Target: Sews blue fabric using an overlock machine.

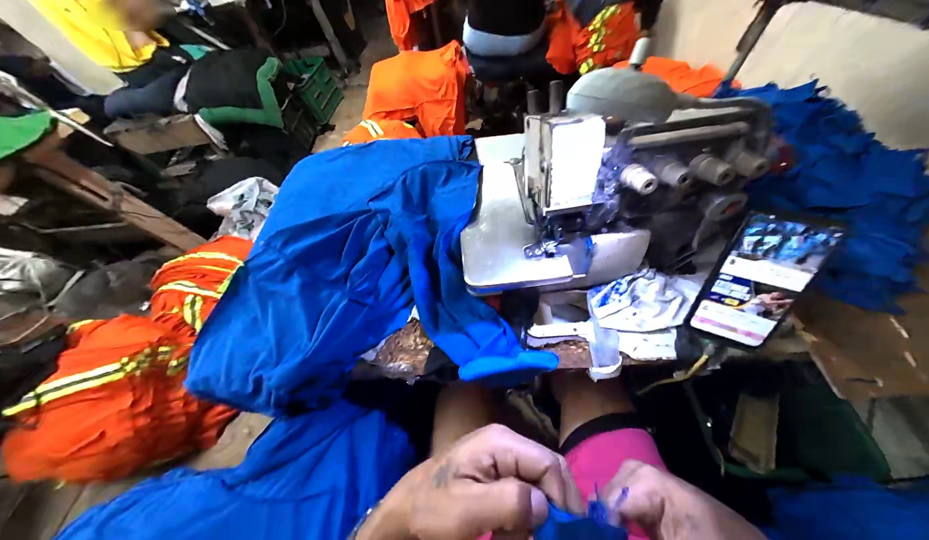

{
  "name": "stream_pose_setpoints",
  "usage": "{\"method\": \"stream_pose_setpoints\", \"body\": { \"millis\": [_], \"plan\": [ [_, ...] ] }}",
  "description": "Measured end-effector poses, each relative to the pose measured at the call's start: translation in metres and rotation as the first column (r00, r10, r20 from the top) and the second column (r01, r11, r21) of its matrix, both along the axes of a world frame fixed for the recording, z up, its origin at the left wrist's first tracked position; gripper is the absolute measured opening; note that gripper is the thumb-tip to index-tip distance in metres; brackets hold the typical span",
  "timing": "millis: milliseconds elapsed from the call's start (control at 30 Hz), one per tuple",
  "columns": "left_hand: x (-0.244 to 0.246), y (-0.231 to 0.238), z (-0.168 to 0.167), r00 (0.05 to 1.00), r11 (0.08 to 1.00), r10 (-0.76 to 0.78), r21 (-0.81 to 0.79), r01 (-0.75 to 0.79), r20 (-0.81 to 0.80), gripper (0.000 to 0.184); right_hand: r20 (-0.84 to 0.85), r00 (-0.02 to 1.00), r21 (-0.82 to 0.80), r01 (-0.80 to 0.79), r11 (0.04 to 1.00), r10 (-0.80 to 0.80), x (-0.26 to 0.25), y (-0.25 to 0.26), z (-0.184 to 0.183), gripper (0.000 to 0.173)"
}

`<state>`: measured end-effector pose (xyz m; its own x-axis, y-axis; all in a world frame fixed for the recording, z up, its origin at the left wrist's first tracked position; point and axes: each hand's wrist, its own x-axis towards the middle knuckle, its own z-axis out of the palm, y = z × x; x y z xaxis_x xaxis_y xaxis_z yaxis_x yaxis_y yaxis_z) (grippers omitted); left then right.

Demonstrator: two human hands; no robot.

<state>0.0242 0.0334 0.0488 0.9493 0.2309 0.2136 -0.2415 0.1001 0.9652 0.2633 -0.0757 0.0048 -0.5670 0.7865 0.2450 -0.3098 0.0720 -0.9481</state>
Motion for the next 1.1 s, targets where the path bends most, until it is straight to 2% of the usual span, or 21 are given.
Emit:
{"method": "stream_pose_setpoints", "body": {
  "millis": [33,100,167,233,300,467,500,600,633,733,767,900,1000,1100],
  "plan": [
    [-0.004,0.001,0.001,1.000,1.000,0.010,0.026,-0.010,-0.008,0.035,0.054,0.997,0.088,0.058,0.994,-0.063,0.004,0.003,-0.002,0.035],
    [-0.010,0.002,0.000,0.988,0.969,0.121,0.226,-0.098,-0.094,0.031,0.118,0.970,0.211,0.185,0.960,-0.213,0.012,0.005,0.000,0.035],
    [-0.013,0.002,-0.005,0.954,0.871,0.269,0.457,-0.181,-0.133,0.028,0.161,0.919,0.296,0.302,0.906,-0.359,0.016,0.005,0.006,0.031],
    [-0.014,0.002,-0.004,0.958,0.839,0.278,0.504,-0.205,-0.072,0.027,0.200,0.856,0.386,0.379,0.841,-0.477,0.014,0.006,0.009,0.024],
    [-0.013,0.001,-0.001,0.962,0.840,0.274,0.483,-0.246,0.014,0.027,0.192,0.816,0.447,0.421,0.789,-0.545,0.011,0.007,0.010,0.023],
    [-0.012,0.004,-0.010,0.930,0.729,0.368,0.618,-0.296,0.012,0.029,0.091,0.872,0.435,0.400,0.807,-0.482,0.011,0.008,0.020,0.021],
    [-0.011,0.004,-0.007,0.941,0.748,0.338,0.598,-0.287,0.028,0.029,0.088,0.877,0.436,0.392,0.810,-0.472,0.010,0.008,0.020,0.023],
    [-0.007,0.004,0.007,0.980,0.906,0.163,0.376,-0.196,0.118,0.034,0.085,0.893,0.452,0.362,0.816,-0.443,0.008,0.011,0.018,0.030],
    [-0.007,0.004,0.006,0.983,0.919,0.145,0.352,-0.174,0.109,0.033,0.093,0.895,0.456,0.352,0.817,-0.437,0.008,0.012,0.019,0.030],
    [-0.007,0.007,-0.012,0.968,0.827,0.250,0.519,-0.216,0.005,0.029,0.118,0.892,0.454,0.342,0.823,-0.436,0.010,0.009,0.029,0.030],
    [-0.006,0.008,-0.013,0.968,0.823,0.249,0.523,-0.221,0.017,0.029,0.121,0.895,0.453,0.334,0.826,-0.428,0.011,0.009,0.031,0.031],
    [-0.003,0.012,0.006,0.983,0.932,0.109,0.327,-0.153,0.151,0.030,0.143,0.922,0.412,0.275,0.869,-0.360,0.014,0.014,0.021,0.037],
    [-0.009,0.019,0.005,0.980,0.928,0.127,0.331,-0.172,0.151,0.023,0.167,0.936,0.385,0.228,0.894,-0.310,0.020,0.018,0.018,0.032],
    [-0.012,0.022,0.005,0.983,0.901,0.149,0.396,-0.178,0.104,0.018,0.133,0.935,0.419,0.247,0.874,-0.328,0.022,0.021,0.025,0.031]
  ]
}}
